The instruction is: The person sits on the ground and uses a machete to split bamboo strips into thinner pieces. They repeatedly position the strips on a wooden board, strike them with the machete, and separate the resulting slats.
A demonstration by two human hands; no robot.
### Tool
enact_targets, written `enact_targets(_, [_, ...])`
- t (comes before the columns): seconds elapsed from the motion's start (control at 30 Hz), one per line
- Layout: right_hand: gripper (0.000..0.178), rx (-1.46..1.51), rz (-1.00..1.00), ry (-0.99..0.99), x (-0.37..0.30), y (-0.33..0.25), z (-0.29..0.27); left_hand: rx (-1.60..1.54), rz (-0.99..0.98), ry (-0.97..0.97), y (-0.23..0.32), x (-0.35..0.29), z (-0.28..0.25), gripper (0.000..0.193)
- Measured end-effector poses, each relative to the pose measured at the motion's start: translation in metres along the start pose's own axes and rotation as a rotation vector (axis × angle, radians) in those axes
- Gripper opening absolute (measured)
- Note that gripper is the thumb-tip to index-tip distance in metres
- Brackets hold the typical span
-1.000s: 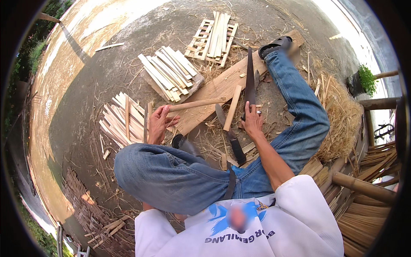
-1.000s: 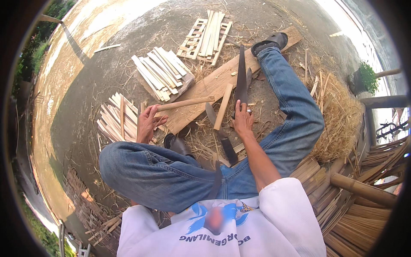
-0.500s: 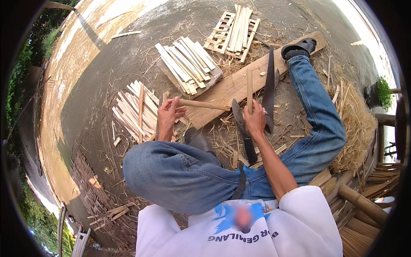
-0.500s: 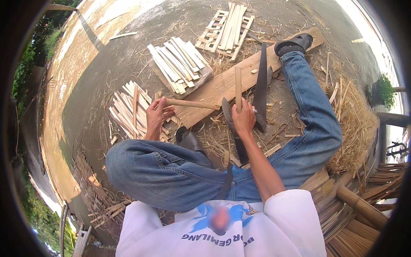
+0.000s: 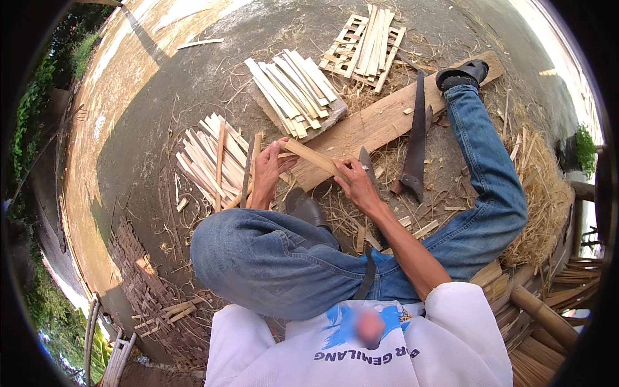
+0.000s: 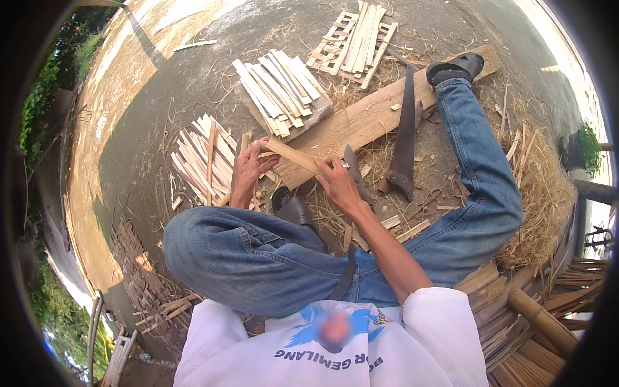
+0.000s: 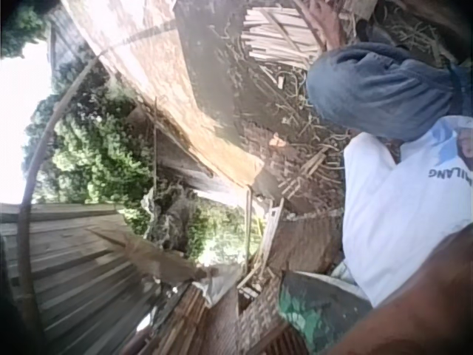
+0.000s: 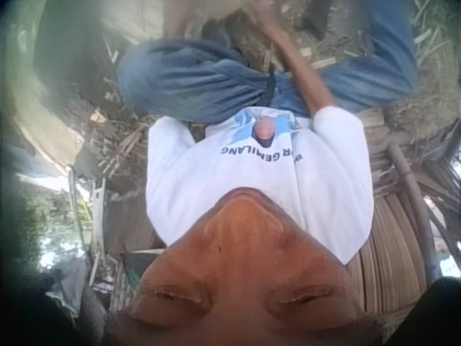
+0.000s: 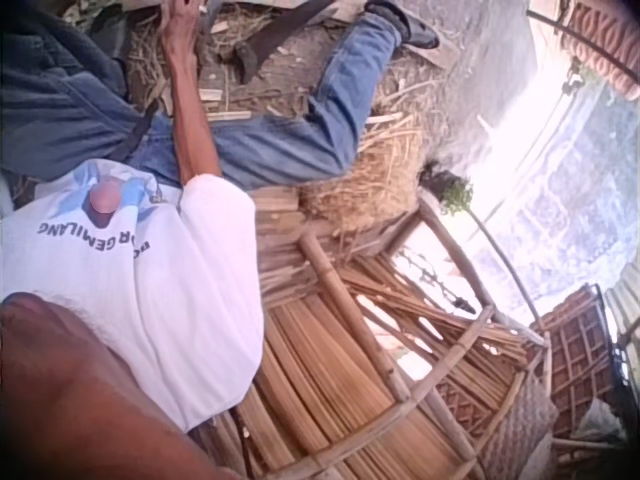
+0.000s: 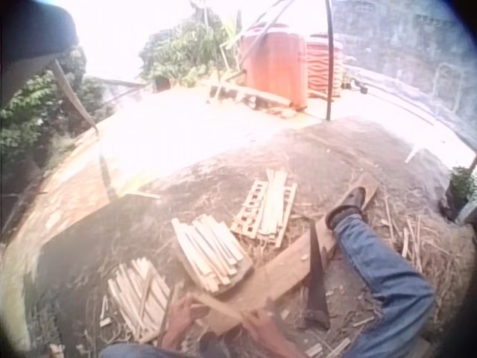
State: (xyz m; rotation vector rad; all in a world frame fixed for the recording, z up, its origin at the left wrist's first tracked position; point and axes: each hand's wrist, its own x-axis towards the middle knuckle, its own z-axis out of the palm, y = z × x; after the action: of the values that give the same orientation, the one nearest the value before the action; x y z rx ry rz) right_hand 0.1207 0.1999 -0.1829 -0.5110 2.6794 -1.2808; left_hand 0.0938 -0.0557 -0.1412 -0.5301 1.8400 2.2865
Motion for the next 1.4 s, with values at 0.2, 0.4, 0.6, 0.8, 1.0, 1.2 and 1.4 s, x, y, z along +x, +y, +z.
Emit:
enact_targets(0.2, [0.052, -0.035, -0.002, 0.004, 0.018, 0.006, 0.006, 0.098, 0.188, 0.046, -0.007, 0.002, 0.009, 0.047])
enact_targets(0.4, [0.051, -0.001, -0.004, 0.005, 0.025, 0.005, 0.007, 0.117, 0.221, 0.106, -0.008, 0.001, 0.010, 0.041])
enact_targets(0.6, [0.051, 0.011, 0.056, -0.040, 0.026, 0.002, 0.012, 0.133, 0.248, 0.140, -0.011, 0.004, 0.012, 0.036])
enact_targets(0.8, [0.050, -0.014, 0.044, -0.028, 0.026, 0.001, 0.018, 0.163, 0.275, 0.167, -0.012, 0.003, 0.013, 0.035])
enact_targets(1.0, [0.049, -0.032, 0.079, -0.068, 0.027, -0.001, 0.020, 0.191, 0.273, 0.173, -0.014, 0.003, 0.011, 0.032])
enact_targets(1.2, [0.050, 0.025, 0.064, -0.021, 0.028, -0.002, 0.023, 0.171, 0.279, 0.183, -0.016, 0.004, 0.010, 0.031])
enact_targets(1.4, [0.048, 0.020, 0.082, -0.040, 0.029, 0.000, 0.026, 0.239, 0.340, 0.187, -0.019, 0.005, 0.009, 0.031])
